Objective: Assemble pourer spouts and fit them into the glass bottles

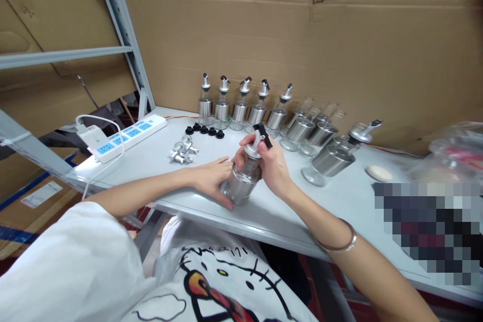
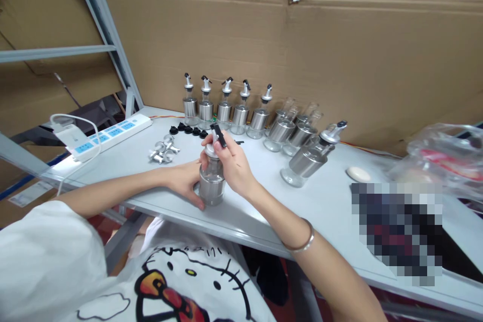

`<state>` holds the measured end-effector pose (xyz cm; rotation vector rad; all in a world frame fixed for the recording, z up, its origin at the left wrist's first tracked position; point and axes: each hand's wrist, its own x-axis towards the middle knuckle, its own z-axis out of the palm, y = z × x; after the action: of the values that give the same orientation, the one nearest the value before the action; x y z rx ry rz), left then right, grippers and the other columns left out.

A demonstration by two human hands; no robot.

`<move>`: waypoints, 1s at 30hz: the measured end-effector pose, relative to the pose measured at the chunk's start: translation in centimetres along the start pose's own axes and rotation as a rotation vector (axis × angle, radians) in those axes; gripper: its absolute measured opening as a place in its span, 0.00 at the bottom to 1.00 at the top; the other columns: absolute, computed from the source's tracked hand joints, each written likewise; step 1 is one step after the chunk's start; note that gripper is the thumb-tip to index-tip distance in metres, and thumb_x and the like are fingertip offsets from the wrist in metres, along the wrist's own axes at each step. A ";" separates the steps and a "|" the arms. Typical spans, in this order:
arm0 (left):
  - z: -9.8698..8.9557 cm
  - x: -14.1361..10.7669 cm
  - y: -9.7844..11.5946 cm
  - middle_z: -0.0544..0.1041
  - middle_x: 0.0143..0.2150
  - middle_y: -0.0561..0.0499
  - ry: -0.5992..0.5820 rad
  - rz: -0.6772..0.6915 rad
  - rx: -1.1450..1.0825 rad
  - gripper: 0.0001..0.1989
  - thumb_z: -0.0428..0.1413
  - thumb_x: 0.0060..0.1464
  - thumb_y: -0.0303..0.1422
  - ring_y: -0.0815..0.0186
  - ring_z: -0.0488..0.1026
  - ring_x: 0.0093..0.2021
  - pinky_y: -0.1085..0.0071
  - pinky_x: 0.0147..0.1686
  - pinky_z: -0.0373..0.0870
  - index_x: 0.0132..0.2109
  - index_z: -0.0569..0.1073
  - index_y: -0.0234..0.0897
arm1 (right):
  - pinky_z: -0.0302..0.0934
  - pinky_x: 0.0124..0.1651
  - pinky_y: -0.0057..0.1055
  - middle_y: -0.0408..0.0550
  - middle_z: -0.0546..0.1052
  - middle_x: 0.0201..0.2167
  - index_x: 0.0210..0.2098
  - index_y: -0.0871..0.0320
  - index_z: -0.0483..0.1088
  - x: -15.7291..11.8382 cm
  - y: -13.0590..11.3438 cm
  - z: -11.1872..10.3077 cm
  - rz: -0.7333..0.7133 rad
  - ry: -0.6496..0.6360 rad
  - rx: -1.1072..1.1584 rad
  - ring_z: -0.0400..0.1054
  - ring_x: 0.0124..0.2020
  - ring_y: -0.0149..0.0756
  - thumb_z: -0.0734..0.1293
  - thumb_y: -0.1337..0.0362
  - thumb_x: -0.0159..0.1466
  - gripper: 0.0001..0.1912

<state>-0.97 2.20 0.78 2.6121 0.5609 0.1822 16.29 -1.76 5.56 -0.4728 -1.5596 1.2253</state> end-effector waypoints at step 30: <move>-0.2 0.1 0.2 0.58 0.68 0.44 -0.006 0.034 -0.031 0.44 0.65 0.42 0.48 0.44 0.51 0.67 0.48 0.64 0.51 0.64 0.61 0.39 | 0.64 0.28 0.34 0.43 0.74 0.21 0.39 0.54 0.60 -1.0 2.2 0.6 -0.064 0.062 0.094 0.71 0.24 0.39 0.63 0.47 0.59 0.19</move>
<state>-0.87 2.14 1.02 2.5921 0.5085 0.1927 15.53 -1.91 3.18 -0.3939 -1.4469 1.2180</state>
